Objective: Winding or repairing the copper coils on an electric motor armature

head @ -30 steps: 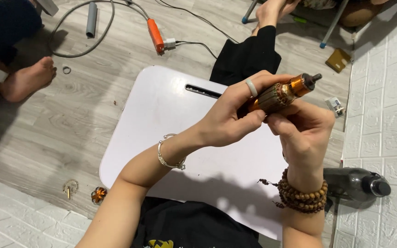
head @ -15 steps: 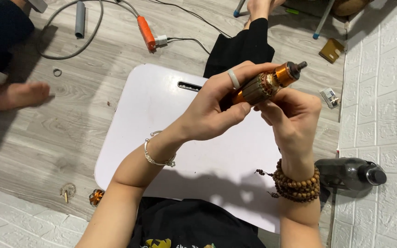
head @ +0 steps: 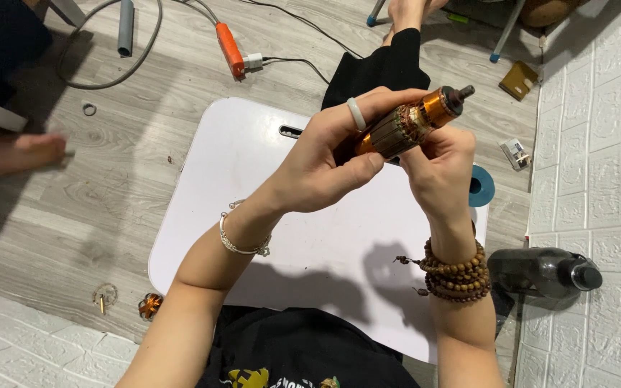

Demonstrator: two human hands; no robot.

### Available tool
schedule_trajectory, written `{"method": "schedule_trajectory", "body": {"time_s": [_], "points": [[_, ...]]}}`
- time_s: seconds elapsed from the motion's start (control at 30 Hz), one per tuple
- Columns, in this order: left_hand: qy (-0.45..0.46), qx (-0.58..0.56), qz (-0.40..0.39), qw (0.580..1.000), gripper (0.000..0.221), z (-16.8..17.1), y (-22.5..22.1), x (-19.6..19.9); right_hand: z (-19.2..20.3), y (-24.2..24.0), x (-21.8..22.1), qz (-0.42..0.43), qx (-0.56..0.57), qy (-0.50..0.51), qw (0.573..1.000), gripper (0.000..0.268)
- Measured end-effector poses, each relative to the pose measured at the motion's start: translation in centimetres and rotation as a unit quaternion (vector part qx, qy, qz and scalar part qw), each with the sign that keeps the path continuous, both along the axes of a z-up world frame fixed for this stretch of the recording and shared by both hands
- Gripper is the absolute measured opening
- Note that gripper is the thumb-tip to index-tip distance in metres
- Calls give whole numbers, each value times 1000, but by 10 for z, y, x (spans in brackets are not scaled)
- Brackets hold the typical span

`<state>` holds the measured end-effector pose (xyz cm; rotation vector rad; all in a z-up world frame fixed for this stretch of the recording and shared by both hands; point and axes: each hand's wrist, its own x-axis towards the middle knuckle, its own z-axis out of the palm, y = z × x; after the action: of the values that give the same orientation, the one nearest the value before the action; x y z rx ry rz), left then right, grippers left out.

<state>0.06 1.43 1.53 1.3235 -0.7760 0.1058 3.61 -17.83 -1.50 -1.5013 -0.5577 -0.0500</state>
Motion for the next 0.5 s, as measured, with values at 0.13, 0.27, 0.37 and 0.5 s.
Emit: {"method": "schedule_trajectory", "body": {"time_s": [0.13,0.27,0.37,0.5], "points": [[6,3,1,1000,57,3,3,-2,-3,0,3,-25,-23,-16,999,7],[0,3,8,1000,54,1,5,-2,-3,0,7,-31,-13,-2,999,9],[3,2,4,1000,55,2,8,-4,-5,-1,10,-51,-37,-45,997,7],[-13,-3,24,1000,54,3,14,-5,-8,-5,15,-67,-61,-47,995,8]]}}
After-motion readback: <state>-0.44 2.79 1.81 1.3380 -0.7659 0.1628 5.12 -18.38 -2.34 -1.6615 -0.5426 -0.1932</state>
